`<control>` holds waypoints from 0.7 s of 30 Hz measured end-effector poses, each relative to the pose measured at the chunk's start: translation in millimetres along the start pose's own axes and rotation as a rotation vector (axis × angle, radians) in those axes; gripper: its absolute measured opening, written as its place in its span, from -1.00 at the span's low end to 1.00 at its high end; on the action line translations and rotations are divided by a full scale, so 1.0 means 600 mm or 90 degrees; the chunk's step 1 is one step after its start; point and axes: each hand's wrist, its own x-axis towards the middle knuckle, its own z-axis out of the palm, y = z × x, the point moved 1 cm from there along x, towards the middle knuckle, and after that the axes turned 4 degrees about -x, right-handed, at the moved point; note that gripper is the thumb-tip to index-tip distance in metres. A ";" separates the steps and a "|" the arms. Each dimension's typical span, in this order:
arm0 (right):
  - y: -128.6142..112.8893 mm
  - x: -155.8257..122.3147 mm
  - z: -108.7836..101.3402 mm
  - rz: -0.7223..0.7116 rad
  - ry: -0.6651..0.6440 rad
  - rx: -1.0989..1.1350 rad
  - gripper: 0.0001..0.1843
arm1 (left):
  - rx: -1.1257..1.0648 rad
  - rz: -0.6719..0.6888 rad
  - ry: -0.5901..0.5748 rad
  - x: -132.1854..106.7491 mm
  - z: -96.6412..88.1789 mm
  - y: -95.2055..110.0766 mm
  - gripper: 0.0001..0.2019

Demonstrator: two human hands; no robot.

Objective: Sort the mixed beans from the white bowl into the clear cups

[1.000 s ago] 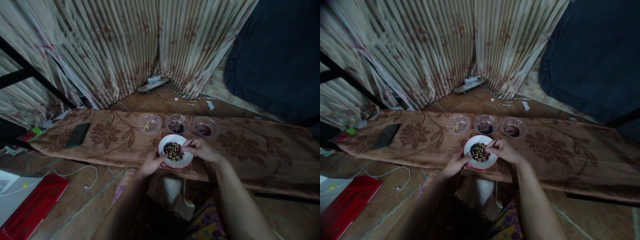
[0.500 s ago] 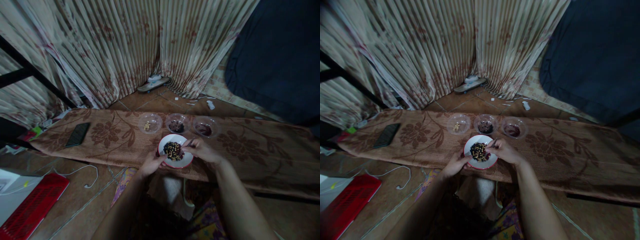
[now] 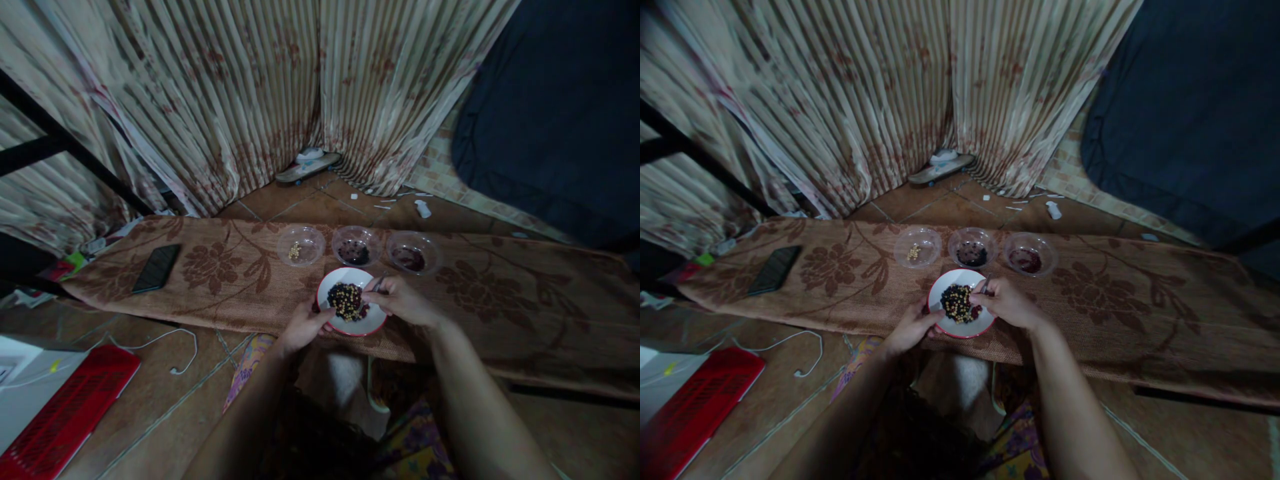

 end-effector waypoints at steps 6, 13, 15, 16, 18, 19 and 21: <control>-0.002 0.001 0.006 -0.012 -0.016 0.003 -0.64 | -0.006 -0.007 0.006 0.002 0.000 -0.003 -0.62; 0.009 -0.002 -0.011 -0.023 0.026 0.010 -0.63 | 0.004 -0.005 0.008 0.002 0.000 -0.003 -0.61; 0.007 -0.004 -0.019 -0.055 0.059 0.013 -0.63 | 0.001 -0.010 0.010 0.003 -0.001 -0.004 -0.61; 0.005 -0.004 -0.023 -0.066 0.084 0.021 -0.64 | 0.000 -0.013 0.010 0.003 -0.001 -0.005 -0.61; 0.002 -0.003 -0.030 -0.077 0.158 0.056 -0.64 | -0.003 -0.018 0.008 0.004 -0.001 -0.006 -0.61; 0.002 -0.001 -0.033 -0.080 0.204 0.083 -0.65 | -0.004 -0.018 0.007 0.004 -0.001 -0.006 -0.60; 0.005 0.007 -0.039 -0.090 0.312 0.151 -0.67 | 0.000 -0.016 0.005 0.005 -0.002 -0.007 -0.59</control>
